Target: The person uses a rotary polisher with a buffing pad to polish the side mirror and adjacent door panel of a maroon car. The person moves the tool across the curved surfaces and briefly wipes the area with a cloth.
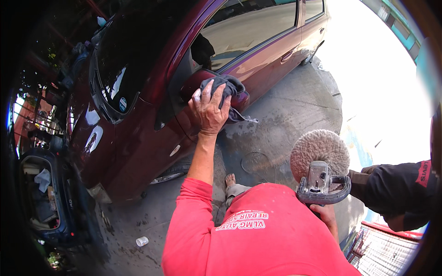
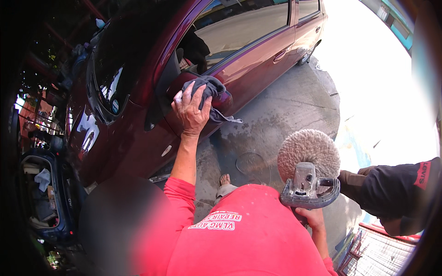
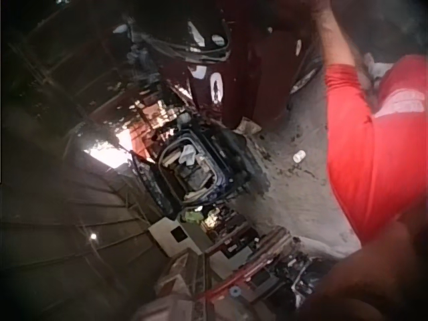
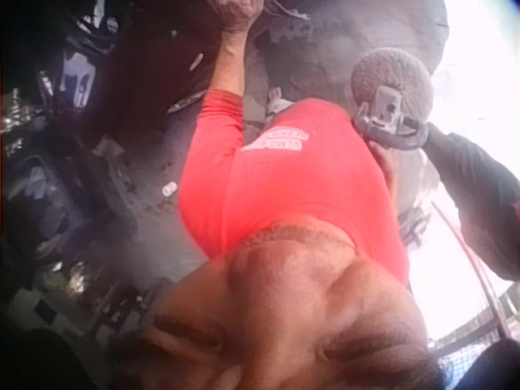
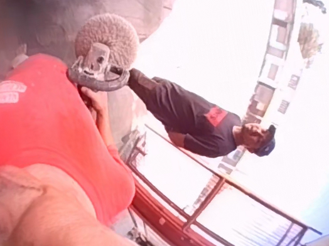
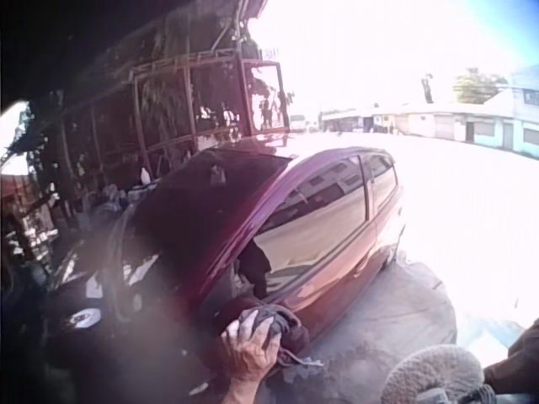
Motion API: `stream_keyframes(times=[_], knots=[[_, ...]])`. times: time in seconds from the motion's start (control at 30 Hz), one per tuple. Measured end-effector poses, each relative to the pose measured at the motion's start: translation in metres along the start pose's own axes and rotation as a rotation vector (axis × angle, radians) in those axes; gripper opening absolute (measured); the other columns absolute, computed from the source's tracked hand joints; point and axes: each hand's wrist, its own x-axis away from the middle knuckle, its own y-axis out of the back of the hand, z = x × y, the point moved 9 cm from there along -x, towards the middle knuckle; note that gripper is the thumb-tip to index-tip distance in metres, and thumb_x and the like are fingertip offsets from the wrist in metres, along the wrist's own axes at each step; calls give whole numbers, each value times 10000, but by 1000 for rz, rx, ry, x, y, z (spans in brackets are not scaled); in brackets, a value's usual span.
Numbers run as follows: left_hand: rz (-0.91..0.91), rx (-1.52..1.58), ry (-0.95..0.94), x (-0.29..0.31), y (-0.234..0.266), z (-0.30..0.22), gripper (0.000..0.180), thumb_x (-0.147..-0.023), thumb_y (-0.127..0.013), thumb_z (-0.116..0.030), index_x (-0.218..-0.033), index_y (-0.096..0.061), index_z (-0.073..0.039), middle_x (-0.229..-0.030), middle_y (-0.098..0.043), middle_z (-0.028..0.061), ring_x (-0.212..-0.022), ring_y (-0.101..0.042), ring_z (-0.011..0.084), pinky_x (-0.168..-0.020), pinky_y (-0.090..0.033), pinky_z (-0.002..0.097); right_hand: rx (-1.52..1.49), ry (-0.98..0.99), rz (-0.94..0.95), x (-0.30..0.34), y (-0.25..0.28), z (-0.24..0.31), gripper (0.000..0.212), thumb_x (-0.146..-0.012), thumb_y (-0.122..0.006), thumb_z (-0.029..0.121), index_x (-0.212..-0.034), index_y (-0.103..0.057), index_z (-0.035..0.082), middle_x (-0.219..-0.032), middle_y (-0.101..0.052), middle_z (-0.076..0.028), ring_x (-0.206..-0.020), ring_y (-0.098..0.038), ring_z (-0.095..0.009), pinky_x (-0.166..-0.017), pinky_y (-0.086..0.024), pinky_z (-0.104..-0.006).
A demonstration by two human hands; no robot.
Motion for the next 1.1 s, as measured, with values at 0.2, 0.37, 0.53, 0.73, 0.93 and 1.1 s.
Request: stream_keyframes(times=[0.2,0.37,0.53,0.73,0.93,1.1], knots=[[177,218,344,-54,-25,147,367,-970,-742,-406,-1239,-798,-163,-1229,-762,120,-1075,-673,402,-987,-516,482,52,-13,9,-7,-50,7,824,-699,-930,120,-1440,-601,-27,-1287,-737,-89,-1202,-674,-224,-1109,-498,-392],[50,116,2,-56,-2,63,340,-897,-811,-356,-1207,-817,-215,-1260,-752,58,-1074,-653,334,-929,-530,483,73,-89,-3,-22,-94,6,835,-706,-909,97,-1467,-585,-17,-1285,-731,-95,-1201,-676,-246,-1108,-497,-399],[271,434,-194,-33,29,32,388,-855,-861,-297,-1227,-804,-204,-1293,-741,66,-1141,-660,335,-970,-543,461,103,-62,-67,-37,-134,12,1019,-673,-874,59,-1588,-431,-14,-1508,-558,-166,-1357,-559,-263,-1152,-464,-411],[162,511,44,-40,139,207,386,-857,-867,-91,-1226,-766,-43,-1159,-792,147,-1050,-765,294,-926,-591,378,147,-21,-41,-28,-159,20,924,-666,-878,103,-1512,-530,-26,-1401,-646,-138,-1276,-617,-260,-1136,-469,-403],[257,-132,278,-62,193,319,745,-978,-764,-531,-1574,-576,-126,-1646,-475,278,-1474,-505,492,-1175,-467,574,51,-12,18,-15,-171,32,731,-718,-929,114,-1374,-635,-21,-1219,-768,-101,-1120,-713,-223,-1046,-551,-394],[462,602,30,-4,168,161,759,-832,-910,-470,-1386,-707,8,-1431,-700,222,-1370,-639,404,-1157,-496,496,4,40,192,-5,-174,83,787,-696,-980,127,-1372,-614,-39,-1195,-788,-108,-1103,-741,-212,-1034,-583,-405]])
